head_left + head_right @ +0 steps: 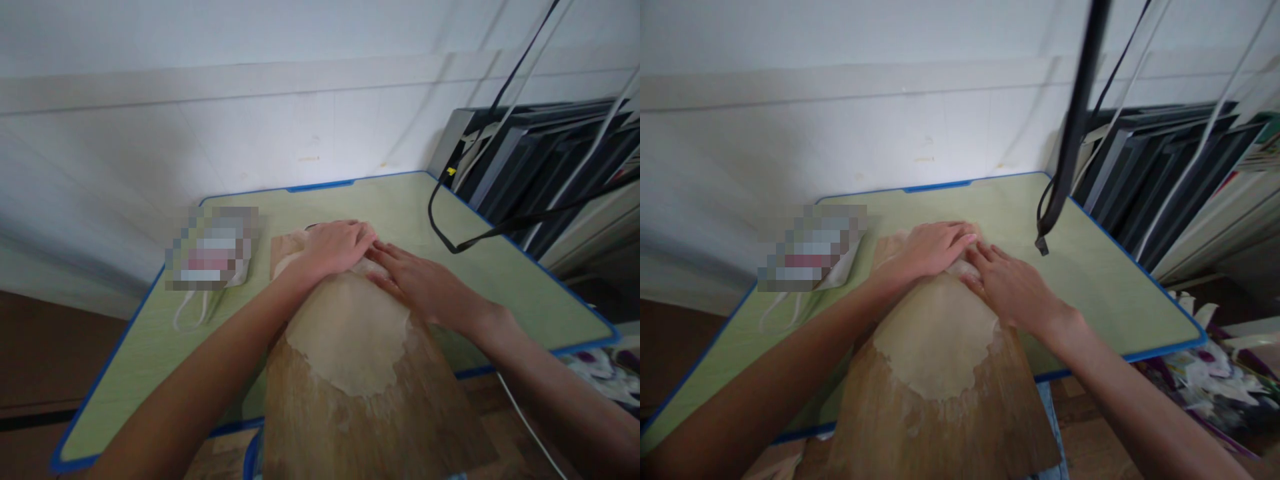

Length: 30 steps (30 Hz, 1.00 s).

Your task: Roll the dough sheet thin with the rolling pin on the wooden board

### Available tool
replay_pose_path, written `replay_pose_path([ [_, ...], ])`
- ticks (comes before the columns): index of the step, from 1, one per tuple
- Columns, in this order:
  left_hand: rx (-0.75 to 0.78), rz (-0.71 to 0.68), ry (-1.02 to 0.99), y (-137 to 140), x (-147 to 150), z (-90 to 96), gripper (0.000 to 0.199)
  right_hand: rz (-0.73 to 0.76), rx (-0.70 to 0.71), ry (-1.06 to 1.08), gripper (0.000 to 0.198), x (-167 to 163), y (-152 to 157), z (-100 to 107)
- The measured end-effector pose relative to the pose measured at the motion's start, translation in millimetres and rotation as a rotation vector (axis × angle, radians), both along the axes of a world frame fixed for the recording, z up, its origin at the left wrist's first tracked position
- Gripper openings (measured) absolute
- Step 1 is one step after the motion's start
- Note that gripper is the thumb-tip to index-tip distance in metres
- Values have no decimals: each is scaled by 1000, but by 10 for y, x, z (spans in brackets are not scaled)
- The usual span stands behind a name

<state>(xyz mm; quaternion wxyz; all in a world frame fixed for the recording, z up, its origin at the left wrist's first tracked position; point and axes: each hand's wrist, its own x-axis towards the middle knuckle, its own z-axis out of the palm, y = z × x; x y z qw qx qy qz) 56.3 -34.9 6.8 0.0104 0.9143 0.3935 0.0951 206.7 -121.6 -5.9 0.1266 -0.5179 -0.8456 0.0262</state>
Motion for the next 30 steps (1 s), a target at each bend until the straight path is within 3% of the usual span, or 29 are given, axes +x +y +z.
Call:
replay_pose_path([
  [9,-117,30,-40,192,146,38,45,18,-34,37,49,4,177,-7],
  [14,-112,50,-93,367,254,3,40,63,-35,88,50,13,287,-38],
  [18,-107,47,-114,458,323,1,35,19,-30,113,48,12,298,-66],
  [30,-90,151,-3,261,217,50,36,-60,-22,161,50,-41,270,-113],
])
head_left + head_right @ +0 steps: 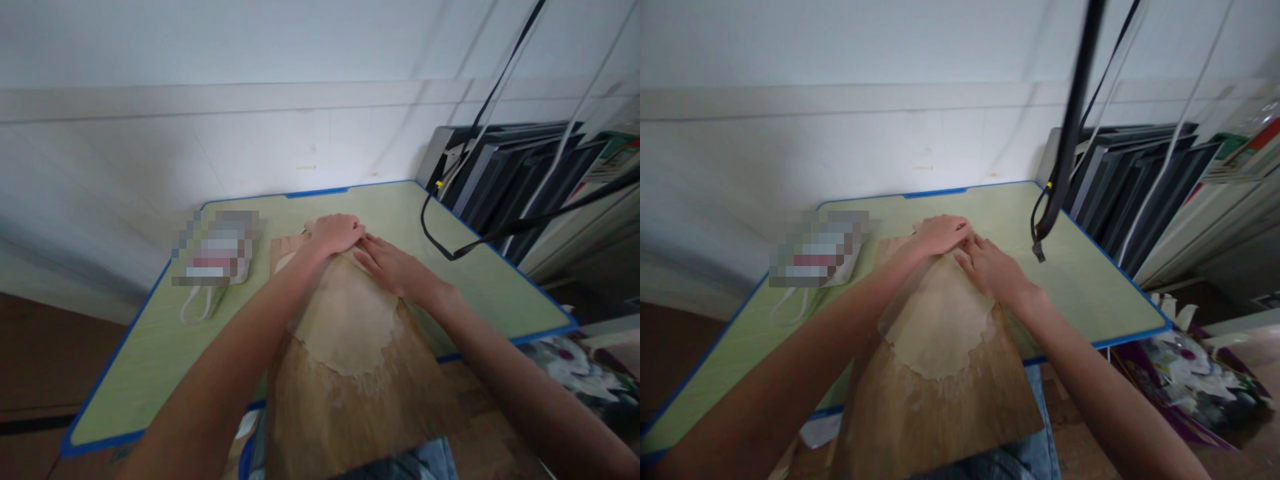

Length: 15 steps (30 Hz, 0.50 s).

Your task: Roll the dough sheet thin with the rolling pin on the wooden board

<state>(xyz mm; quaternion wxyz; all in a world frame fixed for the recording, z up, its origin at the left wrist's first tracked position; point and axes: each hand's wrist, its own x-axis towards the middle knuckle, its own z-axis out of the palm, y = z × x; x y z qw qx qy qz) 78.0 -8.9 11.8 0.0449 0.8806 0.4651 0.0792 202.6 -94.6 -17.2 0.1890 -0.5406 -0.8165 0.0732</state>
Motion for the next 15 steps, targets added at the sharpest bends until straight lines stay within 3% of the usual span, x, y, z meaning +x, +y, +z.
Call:
replay_pose_path([
  [8,49,-82,82,-113,-231,-87,40,8,-2,-55,64,-135,-136,16],
  [15,98,-45,112,-242,-345,-73,41,-148,62,-264,59,-261,-276,44],
])
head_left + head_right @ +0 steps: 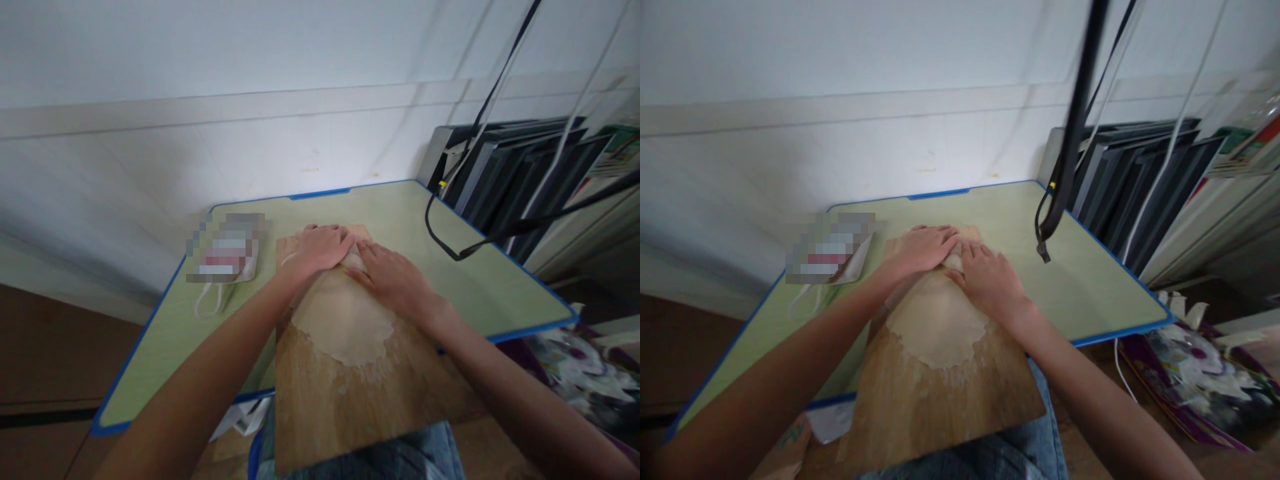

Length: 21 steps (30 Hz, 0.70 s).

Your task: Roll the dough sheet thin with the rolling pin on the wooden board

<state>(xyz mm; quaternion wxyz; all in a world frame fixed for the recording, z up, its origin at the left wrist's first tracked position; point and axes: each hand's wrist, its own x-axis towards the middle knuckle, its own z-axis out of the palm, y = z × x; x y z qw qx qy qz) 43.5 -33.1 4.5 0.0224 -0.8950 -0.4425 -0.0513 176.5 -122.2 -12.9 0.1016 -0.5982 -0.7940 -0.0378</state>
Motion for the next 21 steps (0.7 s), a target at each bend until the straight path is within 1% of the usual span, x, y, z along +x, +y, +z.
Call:
replay_pose_path([
  [2,-1,14,-1,-19,3,17,44,-34,64,-68,54,-40,-48,3],
  [5,-2,43,-8,-20,24,24,45,-33,124,-104,52,-64,-93,-3],
  [8,-4,73,-24,16,60,2,47,-15,113,-101,52,-44,-84,3],
  [12,-23,116,-42,100,135,-20,50,-27,82,-117,52,16,-24,45],
  [17,-55,129,-65,225,264,11,49,-35,81,-135,55,119,44,64],
  [21,-97,161,-105,330,354,28,48,-33,80,-137,50,190,90,61],
])
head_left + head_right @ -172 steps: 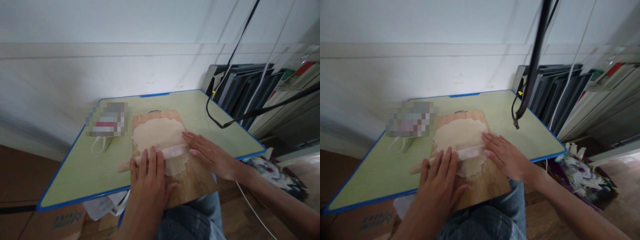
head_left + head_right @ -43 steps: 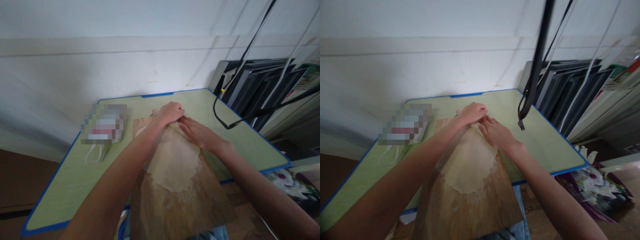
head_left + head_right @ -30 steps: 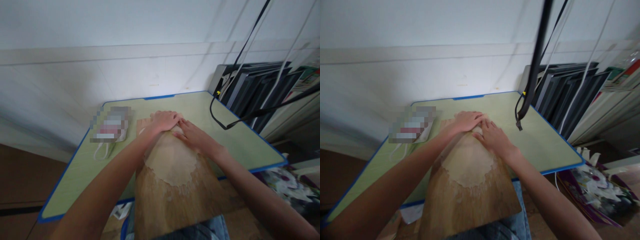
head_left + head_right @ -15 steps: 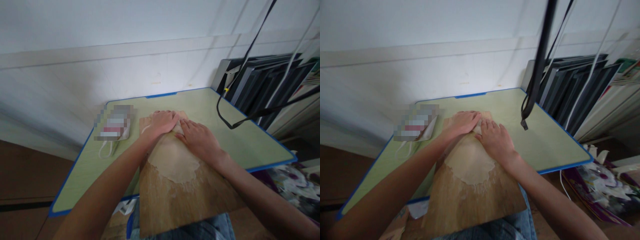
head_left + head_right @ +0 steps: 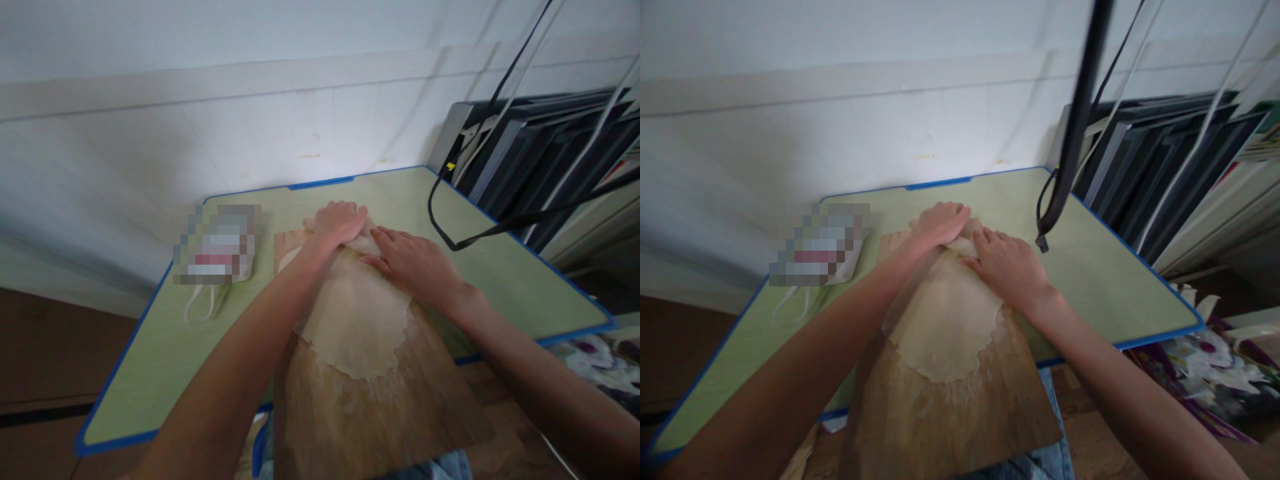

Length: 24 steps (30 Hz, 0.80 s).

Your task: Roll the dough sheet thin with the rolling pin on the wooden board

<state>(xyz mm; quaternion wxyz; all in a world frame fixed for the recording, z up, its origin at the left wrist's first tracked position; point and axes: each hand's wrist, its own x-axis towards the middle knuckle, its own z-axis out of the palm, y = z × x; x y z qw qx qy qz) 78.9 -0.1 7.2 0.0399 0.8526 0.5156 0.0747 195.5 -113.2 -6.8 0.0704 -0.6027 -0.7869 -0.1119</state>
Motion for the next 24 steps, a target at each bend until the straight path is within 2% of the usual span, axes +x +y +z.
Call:
replay_pose_path([
  [10,21,147,-113,194,133,-64,41,-11,-226,164,44,163,127,100],
  [17,46,135,-148,279,162,-83,34,-89,-175,115,46,196,132,64],
  [24,36,116,-168,387,221,-100,34,-13,-199,145,40,266,155,62],
])
